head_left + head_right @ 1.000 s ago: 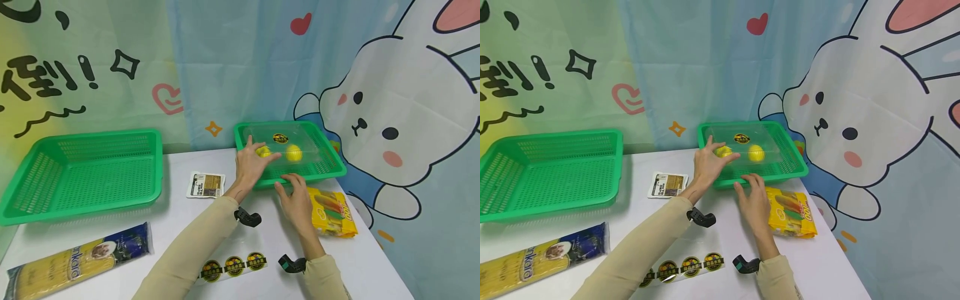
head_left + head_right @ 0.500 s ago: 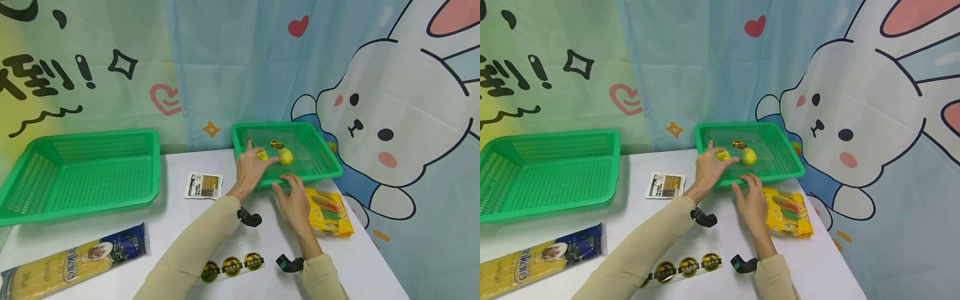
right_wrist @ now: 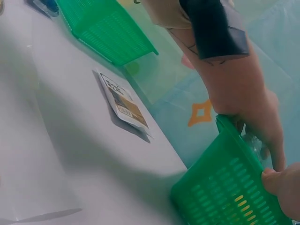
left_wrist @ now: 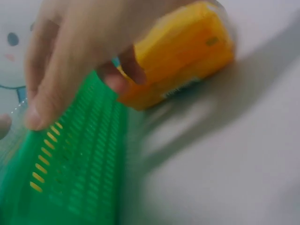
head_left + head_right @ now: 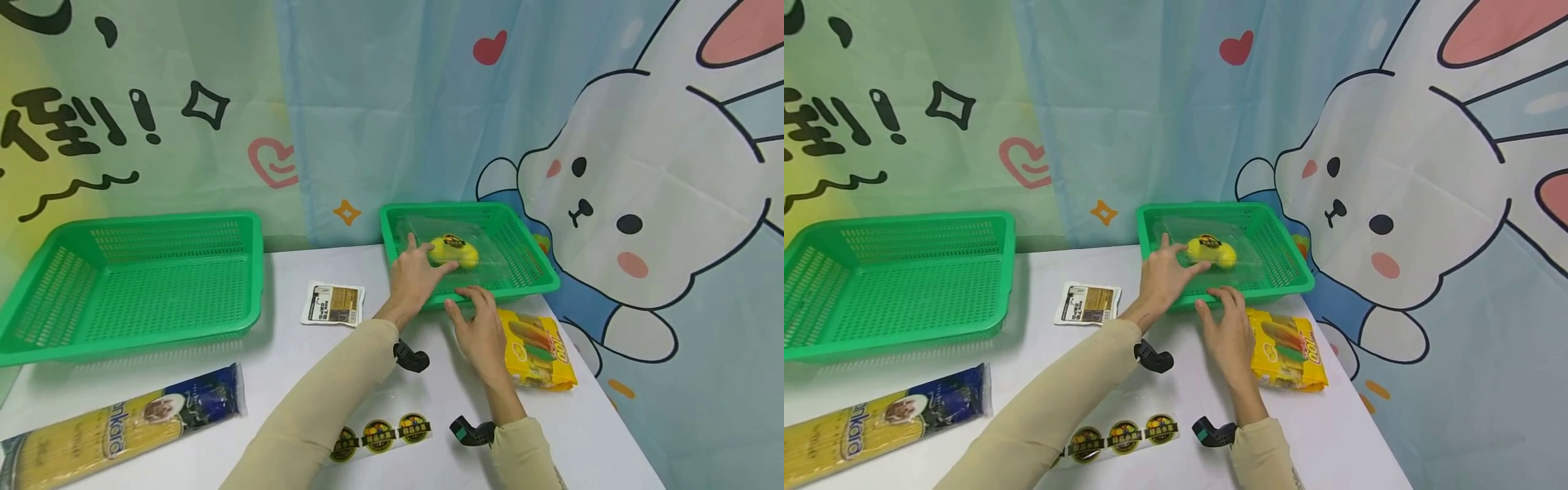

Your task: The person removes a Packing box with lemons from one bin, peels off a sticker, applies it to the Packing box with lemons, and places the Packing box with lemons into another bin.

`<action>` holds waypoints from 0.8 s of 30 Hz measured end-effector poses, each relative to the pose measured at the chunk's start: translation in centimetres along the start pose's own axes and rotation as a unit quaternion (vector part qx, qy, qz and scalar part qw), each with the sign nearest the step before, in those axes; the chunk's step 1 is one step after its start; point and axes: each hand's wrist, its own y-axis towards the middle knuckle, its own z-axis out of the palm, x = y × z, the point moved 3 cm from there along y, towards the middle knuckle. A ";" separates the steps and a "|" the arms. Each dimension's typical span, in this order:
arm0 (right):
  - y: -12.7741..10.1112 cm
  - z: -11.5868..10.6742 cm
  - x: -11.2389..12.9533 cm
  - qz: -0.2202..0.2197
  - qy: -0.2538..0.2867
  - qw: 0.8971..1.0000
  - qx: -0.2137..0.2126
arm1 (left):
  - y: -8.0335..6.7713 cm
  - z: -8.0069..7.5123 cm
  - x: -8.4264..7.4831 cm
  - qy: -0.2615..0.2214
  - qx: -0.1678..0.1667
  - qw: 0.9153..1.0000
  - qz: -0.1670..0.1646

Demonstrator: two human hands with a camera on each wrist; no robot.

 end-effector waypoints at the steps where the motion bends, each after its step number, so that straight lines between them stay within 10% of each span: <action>1: 0.1 0.1 0.0 0.000 0.000 1.000 0.003 | -0.1 0.0 0.0 0.033 0.007 0.999 0.005; 13: 0.9 0.6 0.1 -0.006 -0.009 1.000 0.022 | 0.1 0.0 -0.1 0.261 0.037 0.963 0.052; 24: 0.4 -0.6 -0.5 -0.001 -0.033 0.999 0.019 | -1.9 -2.3 1.5 0.249 0.070 0.959 0.118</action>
